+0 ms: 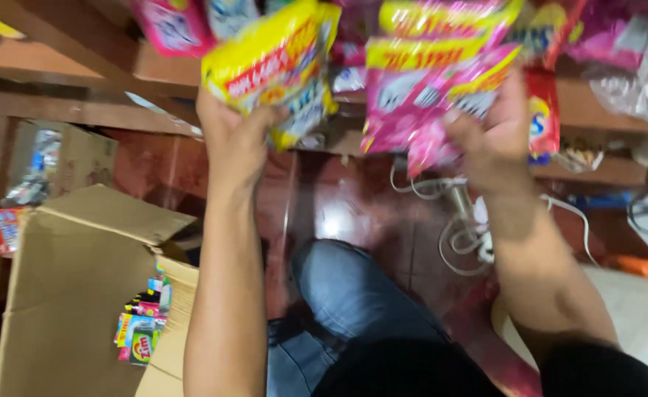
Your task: Taking small detergent and cleaning product packets from a cardboard box and arranging them onto shelves in a grocery store.
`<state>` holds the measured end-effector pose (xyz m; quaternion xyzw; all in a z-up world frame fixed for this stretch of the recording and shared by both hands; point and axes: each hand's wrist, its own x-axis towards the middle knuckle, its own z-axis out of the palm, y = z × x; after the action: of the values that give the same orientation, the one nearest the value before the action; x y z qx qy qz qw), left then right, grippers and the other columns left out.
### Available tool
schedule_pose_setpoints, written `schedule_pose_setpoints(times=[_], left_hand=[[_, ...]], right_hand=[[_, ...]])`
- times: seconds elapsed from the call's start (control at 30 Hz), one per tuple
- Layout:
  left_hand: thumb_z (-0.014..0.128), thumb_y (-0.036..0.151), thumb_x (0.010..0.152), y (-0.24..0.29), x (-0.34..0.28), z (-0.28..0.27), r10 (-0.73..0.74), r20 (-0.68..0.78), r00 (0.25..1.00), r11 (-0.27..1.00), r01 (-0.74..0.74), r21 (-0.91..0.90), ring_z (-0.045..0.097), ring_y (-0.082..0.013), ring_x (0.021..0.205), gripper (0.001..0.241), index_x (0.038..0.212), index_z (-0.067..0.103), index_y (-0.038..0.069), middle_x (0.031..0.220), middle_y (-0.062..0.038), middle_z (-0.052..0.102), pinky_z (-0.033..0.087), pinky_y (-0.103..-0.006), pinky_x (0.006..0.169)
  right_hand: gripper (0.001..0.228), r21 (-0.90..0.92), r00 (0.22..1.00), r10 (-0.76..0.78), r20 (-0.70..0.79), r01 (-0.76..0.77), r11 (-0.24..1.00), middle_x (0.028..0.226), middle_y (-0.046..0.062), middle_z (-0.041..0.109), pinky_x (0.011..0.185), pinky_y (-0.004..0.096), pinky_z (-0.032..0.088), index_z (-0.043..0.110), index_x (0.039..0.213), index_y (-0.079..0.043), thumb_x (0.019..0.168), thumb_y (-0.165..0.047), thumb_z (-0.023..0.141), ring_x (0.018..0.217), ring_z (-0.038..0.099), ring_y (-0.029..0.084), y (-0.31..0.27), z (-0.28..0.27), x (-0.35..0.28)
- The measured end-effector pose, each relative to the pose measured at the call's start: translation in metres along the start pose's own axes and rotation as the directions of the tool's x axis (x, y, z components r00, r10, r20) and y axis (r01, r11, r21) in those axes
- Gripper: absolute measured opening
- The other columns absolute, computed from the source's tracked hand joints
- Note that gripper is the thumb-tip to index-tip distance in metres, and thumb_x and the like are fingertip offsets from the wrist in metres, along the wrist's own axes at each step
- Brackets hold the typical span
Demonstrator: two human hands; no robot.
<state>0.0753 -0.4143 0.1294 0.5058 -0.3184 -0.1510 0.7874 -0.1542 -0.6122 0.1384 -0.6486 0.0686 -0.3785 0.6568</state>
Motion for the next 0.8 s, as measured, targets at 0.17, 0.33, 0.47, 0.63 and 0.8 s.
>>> schedule_pose_setpoints(times=[0.17,0.33,0.47,0.63,0.8], left_hand=[[0.066,-0.018,0.075,-0.001,0.009,0.047,-0.051,0.059,0.997,0.998,0.049,0.038,0.069,-0.0206,0.108,0.059,0.131,0.053,-0.002,0.117,-0.009,0.069,0.057,-0.0360,0.101],[0.063,-0.017,0.073,0.024,0.009,0.083,-0.040,0.071,0.997,0.997,0.035,0.065,0.070,-0.0207,0.102,0.055,0.125,0.054,-0.001,0.111,-0.008,0.068,0.058,-0.0347,0.098],[0.058,-0.018,0.075,0.044,0.000,0.107,-0.017,-0.035,0.999,1.000,0.016,-0.019,0.067,-0.0234,0.099,0.049,0.122,0.056,-0.005,0.110,-0.011,0.068,0.054,-0.0351,0.092],[0.053,-0.014,0.076,0.040,-0.009,0.154,-0.051,-0.093,0.994,0.982,0.033,-0.188,0.068,-0.0256,0.101,0.050,0.124,0.056,-0.006,0.110,-0.014,0.068,0.055,-0.0363,0.095],[0.064,-0.001,0.071,-0.025,0.017,0.248,-0.264,0.085,0.961,0.932,0.276,-0.235,0.067,-0.0208,0.080,0.021,0.093,0.063,0.001,0.088,-0.008,0.068,0.057,-0.0387,0.076]], right_hand=[[0.063,0.069,0.989,0.034,-0.146,-0.024,0.997,0.134,0.007,0.060,0.112,0.032,0.048,0.041,0.150,-0.001,0.098,-0.008,0.076,0.121,0.060,0.016,0.003,-0.059,-0.019],[0.062,0.085,0.973,-0.023,-0.228,0.044,0.995,0.129,0.008,0.061,0.109,0.034,0.052,0.041,0.153,0.000,0.102,-0.002,0.076,0.115,0.063,0.018,-0.009,-0.134,-0.044],[0.046,0.061,0.946,-0.006,-0.324,0.027,0.998,0.126,0.012,0.063,0.108,0.038,0.053,0.048,0.142,0.004,0.105,-0.003,0.075,0.113,0.065,0.024,-0.011,-0.208,-0.061],[0.039,0.067,0.934,0.093,-0.346,-0.074,0.995,0.129,0.010,0.065,0.117,0.040,0.052,0.057,0.137,0.001,0.103,-0.013,0.070,0.120,0.065,0.023,-0.023,-0.260,-0.055],[0.037,0.036,0.960,0.094,-0.265,-0.088,0.995,0.133,0.007,0.064,0.116,0.039,0.046,0.057,0.141,-0.003,0.108,-0.019,0.060,0.125,0.063,0.020,-0.023,-0.313,-0.052]])
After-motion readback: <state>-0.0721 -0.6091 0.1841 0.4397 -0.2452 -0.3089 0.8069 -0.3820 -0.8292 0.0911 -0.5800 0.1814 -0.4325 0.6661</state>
